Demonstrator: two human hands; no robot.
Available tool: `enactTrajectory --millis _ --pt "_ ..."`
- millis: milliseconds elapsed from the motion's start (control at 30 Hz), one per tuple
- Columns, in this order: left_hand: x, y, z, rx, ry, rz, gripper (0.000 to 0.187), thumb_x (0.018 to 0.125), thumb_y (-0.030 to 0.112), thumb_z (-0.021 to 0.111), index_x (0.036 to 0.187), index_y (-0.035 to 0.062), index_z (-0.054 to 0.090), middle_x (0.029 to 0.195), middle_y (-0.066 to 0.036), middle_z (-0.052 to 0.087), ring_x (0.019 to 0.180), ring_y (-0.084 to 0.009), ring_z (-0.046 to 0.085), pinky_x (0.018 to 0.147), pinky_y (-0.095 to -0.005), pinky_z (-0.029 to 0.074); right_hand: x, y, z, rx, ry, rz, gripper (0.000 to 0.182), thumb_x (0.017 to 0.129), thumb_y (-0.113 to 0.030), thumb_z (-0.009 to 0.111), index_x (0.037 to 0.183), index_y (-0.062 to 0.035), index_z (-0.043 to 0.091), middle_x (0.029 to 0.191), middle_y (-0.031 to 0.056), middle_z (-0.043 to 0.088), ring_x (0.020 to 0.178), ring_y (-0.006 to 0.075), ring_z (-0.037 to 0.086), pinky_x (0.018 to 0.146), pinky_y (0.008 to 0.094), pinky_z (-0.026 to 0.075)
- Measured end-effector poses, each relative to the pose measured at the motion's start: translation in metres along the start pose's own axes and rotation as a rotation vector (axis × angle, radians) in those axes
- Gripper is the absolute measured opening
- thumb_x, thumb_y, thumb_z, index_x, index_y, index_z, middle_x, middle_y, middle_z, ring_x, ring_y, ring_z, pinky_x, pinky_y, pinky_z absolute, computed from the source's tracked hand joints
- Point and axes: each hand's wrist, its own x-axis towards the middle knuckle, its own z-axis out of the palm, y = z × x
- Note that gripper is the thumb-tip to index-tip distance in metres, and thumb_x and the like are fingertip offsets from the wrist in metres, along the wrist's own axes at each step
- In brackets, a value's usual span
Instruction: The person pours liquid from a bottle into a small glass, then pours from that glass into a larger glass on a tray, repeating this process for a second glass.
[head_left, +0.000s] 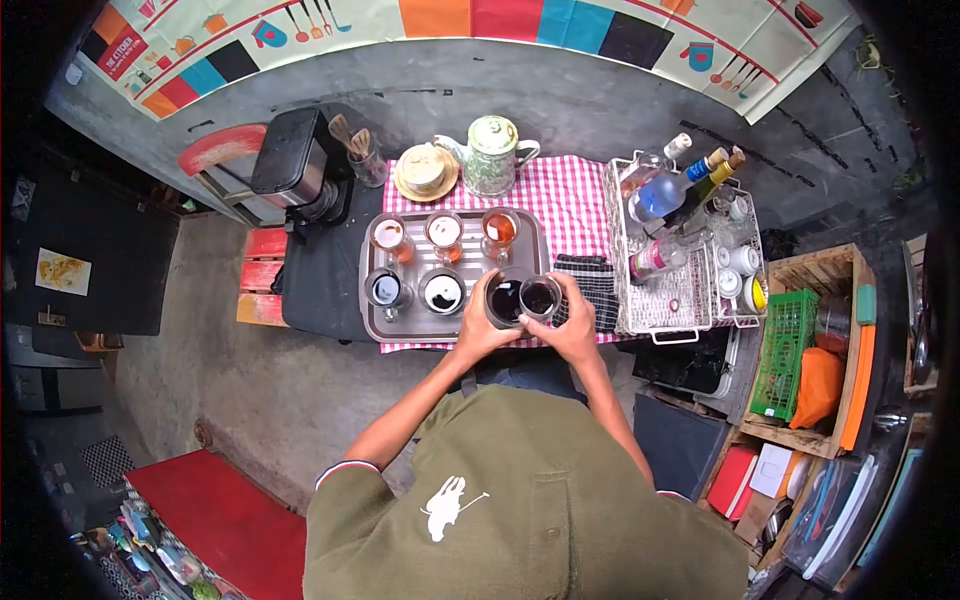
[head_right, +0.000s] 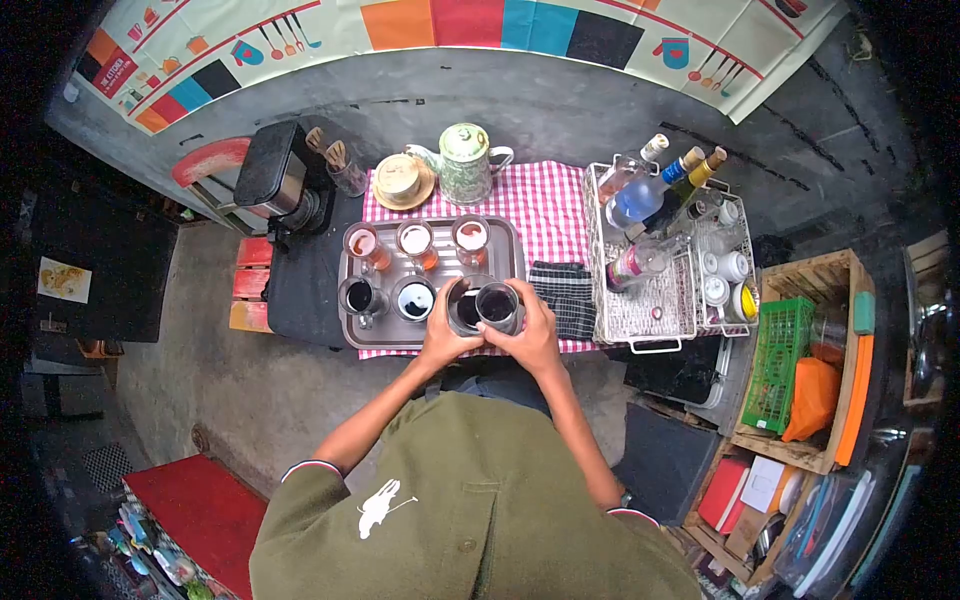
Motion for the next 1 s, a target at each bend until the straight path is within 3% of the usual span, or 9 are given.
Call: enactTrajectory --millis 167,400,600,867,1000 --pt "0.007 0.006 0.004 -0.054 0.039 0.024 0.109 0.054 0.024 0.091 0.143 0.0012 0.032 0.131 -0.021 0.050 0.124 -0.0336 0.054 0.106 -0.0431 0.045 0.006 -0.008 -0.005 -0.127 0.055 -0.148 0.069 0.063 -0.023 0.090 0.120 -0.0010 0.058 0.106 0.0157 0.064 0.100 0.0312 0.064 0.090 0.0404 0.051" --pt "0.017 0.016 -0.001 -0.164 0.028 0.093 0.105 0.056 0.020 0.088 0.143 0.0013 0.031 0.127 -0.018 0.050 0.122 -0.0312 0.054 0.106 -0.0414 0.044 0.015 -0.020 -0.008 -0.167 0.063 -0.181 0.070 0.063 -0.023 0.090 0.122 -0.0013 0.058 0.108 0.0165 0.065 0.101 0.0312 0.064 0.091 0.0412 0.051" --pt "0.023 0.017 -0.008 -0.071 0.030 0.158 0.108 0.053 0.018 0.087 0.143 0.0001 0.030 0.132 -0.018 0.045 0.125 -0.0321 0.050 0.108 -0.0429 0.042 0.016 -0.031 -0.008 -0.149 0.057 -0.111 0.069 0.062 -0.022 0.090 0.121 -0.0019 0.060 0.110 0.0159 0.066 0.105 0.0312 0.064 0.093 0.0414 0.050" --pt "0.008 0.028 0.003 -0.200 0.082 0.058 0.108 0.054 0.016 0.089 0.143 0.0013 0.030 0.129 -0.019 0.048 0.122 -0.0316 0.054 0.106 -0.0421 0.045 0.012 -0.033 -0.006 -0.143 0.056 -0.136 0.068 0.061 -0.028 0.088 0.120 -0.0063 0.062 0.107 0.0120 0.067 0.101 0.0314 0.062 0.092 0.0425 0.046" --pt "0.006 0.045 -0.004 -0.008 0.092 0.147 0.109 0.052 0.017 0.087 0.145 0.0002 0.033 0.136 -0.019 0.044 0.125 -0.0327 0.051 0.107 -0.0438 0.045 0.007 -0.036 -0.008 -0.157 0.041 -0.147 0.067 0.061 -0.026 0.088 0.119 -0.0061 0.062 0.106 0.0118 0.067 0.099 0.0310 0.061 0.092 0.0425 0.046"
